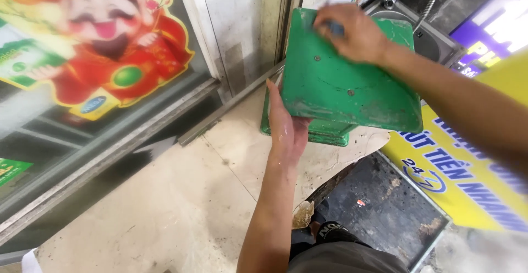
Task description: Clean a mechanical kitchen scale using a wet cloth at a sink.
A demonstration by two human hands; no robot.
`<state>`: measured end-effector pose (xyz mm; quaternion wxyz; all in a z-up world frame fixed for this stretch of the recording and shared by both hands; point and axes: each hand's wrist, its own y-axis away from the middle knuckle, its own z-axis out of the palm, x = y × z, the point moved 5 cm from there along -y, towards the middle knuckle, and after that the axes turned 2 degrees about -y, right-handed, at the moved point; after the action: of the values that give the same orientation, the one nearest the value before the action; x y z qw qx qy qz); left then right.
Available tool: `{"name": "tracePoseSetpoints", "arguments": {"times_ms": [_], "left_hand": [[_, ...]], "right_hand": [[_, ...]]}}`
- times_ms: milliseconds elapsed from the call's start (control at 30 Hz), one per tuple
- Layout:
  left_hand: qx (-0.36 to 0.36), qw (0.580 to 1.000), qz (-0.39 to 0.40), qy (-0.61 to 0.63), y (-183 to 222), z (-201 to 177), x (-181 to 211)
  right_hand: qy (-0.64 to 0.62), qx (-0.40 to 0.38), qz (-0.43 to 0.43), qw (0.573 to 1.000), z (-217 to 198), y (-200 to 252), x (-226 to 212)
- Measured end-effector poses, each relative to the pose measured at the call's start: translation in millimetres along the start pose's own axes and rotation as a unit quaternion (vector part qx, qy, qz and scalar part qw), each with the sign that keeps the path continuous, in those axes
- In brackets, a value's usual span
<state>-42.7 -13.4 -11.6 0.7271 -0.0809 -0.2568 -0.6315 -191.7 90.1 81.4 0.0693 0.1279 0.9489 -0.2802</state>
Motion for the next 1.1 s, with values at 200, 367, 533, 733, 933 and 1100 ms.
{"name": "tracePoseSetpoints", "arguments": {"times_ms": [200, 367, 533, 733, 933, 1100], "left_hand": [[-0.045, 0.997, -0.058, 0.033, -21, -24, -16], [-0.064, 0.987, -0.07, 0.126, 21, 28, 21], [-0.11, 0.994, -0.02, 0.01, 0, -6, -10], [-0.083, 0.994, -0.071, 0.018, 15, 14, -3], [-0.137, 0.976, -0.05, 0.163, 14, 6, 2], [-0.105, 0.993, -0.025, 0.04, 19, 10, -2]], "right_hand": [[0.049, 0.027, 0.067, 0.996, 26, -1, -90], [0.056, 0.016, 0.112, 0.992, 6, 36, -159], [0.137, 0.049, 0.262, 0.954, -36, 109, -126], [0.174, 0.082, 0.33, 0.924, 8, 81, -138], [0.141, 0.066, 0.189, 0.97, 33, 24, -184], [0.187, 0.153, 0.295, 0.925, -42, 132, -132]]}}
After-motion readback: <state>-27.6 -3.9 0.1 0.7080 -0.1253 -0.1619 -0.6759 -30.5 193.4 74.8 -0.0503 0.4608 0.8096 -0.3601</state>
